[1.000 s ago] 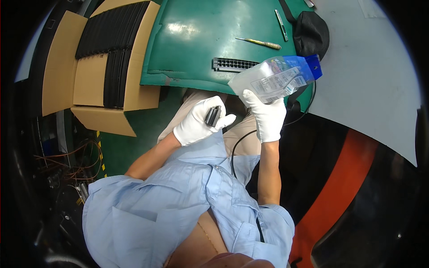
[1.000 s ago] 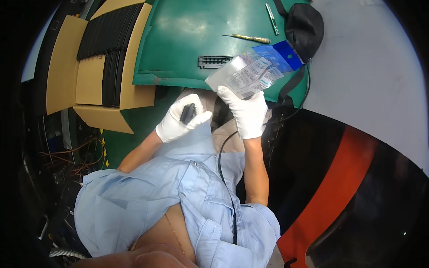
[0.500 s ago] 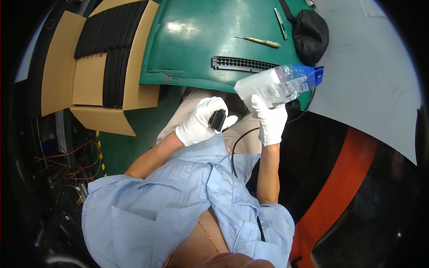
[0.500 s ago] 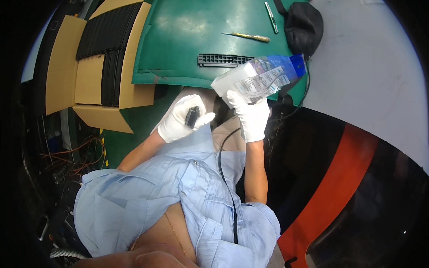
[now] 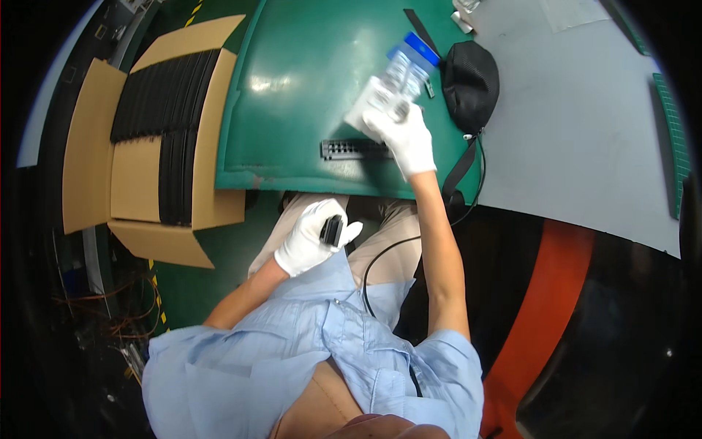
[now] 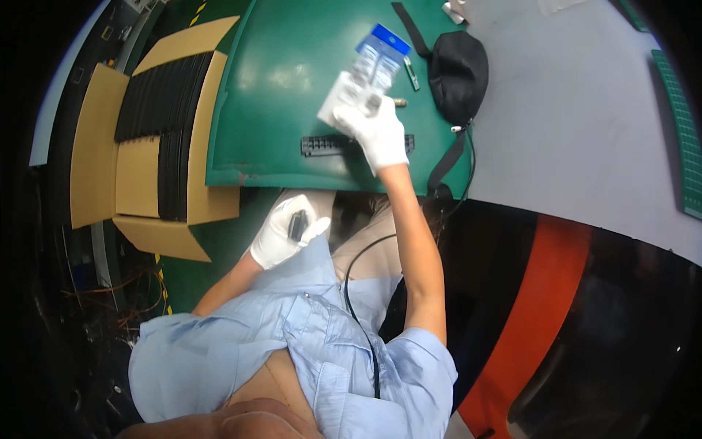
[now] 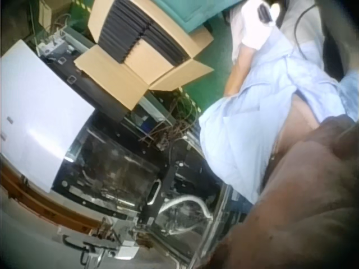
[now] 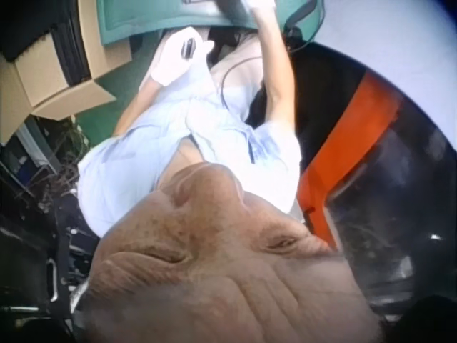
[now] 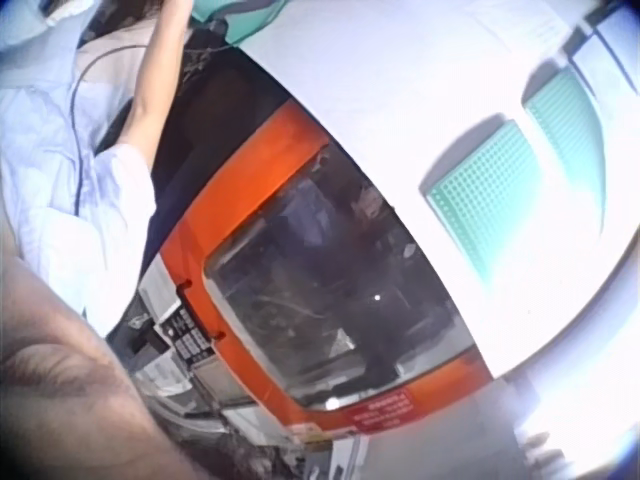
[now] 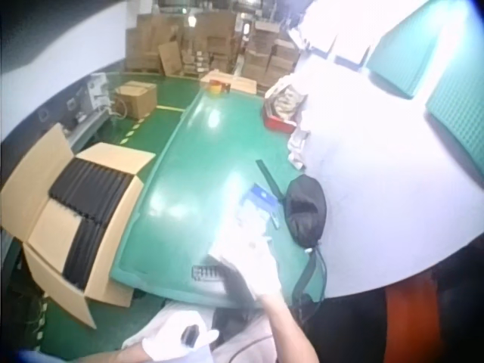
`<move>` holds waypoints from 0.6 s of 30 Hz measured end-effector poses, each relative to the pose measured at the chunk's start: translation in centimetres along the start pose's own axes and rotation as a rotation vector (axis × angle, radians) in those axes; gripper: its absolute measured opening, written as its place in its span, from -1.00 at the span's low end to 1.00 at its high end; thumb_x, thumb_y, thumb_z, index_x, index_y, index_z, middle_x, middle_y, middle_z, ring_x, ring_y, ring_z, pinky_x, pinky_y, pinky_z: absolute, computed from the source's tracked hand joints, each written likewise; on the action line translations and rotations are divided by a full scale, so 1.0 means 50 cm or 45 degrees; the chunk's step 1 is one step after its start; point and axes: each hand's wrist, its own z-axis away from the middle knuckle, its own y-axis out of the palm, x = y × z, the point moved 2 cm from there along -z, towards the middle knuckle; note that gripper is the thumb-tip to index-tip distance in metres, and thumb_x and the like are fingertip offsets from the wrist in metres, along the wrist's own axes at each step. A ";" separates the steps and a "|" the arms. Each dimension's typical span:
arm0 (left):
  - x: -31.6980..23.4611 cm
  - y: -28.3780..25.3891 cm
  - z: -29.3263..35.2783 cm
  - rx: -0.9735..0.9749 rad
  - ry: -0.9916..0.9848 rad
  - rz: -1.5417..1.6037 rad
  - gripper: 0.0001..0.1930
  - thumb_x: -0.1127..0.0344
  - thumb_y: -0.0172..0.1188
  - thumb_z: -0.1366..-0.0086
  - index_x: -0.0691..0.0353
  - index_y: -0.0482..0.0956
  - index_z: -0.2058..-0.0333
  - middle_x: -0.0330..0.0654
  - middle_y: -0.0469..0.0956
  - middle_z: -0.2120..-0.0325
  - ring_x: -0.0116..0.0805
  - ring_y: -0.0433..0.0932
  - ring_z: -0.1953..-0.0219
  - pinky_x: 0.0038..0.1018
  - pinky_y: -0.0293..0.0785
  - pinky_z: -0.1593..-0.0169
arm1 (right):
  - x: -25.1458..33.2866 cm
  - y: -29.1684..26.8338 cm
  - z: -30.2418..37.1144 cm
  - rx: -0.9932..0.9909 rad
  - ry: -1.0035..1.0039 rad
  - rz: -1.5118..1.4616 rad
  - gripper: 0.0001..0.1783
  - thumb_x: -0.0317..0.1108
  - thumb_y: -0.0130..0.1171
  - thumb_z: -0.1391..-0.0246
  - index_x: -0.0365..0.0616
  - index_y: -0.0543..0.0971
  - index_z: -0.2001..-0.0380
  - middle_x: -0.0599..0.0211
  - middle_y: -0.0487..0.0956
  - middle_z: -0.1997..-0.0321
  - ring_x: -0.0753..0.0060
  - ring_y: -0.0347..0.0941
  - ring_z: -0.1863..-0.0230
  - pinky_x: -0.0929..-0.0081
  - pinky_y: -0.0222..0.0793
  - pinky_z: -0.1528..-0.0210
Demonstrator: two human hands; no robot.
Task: The person retrieves black plastic components from a cardboard box and a machine, then uses a small tool to insert pins into the components on a green workbench. The person handles the parts one at a time, inserting pins and stacking the finished units.
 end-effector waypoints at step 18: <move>-0.007 -0.029 -0.037 -0.054 -0.150 0.148 -0.68 0.45 0.41 -0.13 0.19 0.34 0.53 -0.21 0.30 0.63 -0.23 0.33 0.56 -0.31 0.26 0.42 | -0.156 -0.024 -0.335 -0.148 0.139 1.126 -0.65 -0.09 0.09 -0.26 -0.17 0.47 0.13 -0.08 0.49 0.05 -0.18 0.52 0.05 -0.01 0.48 0.04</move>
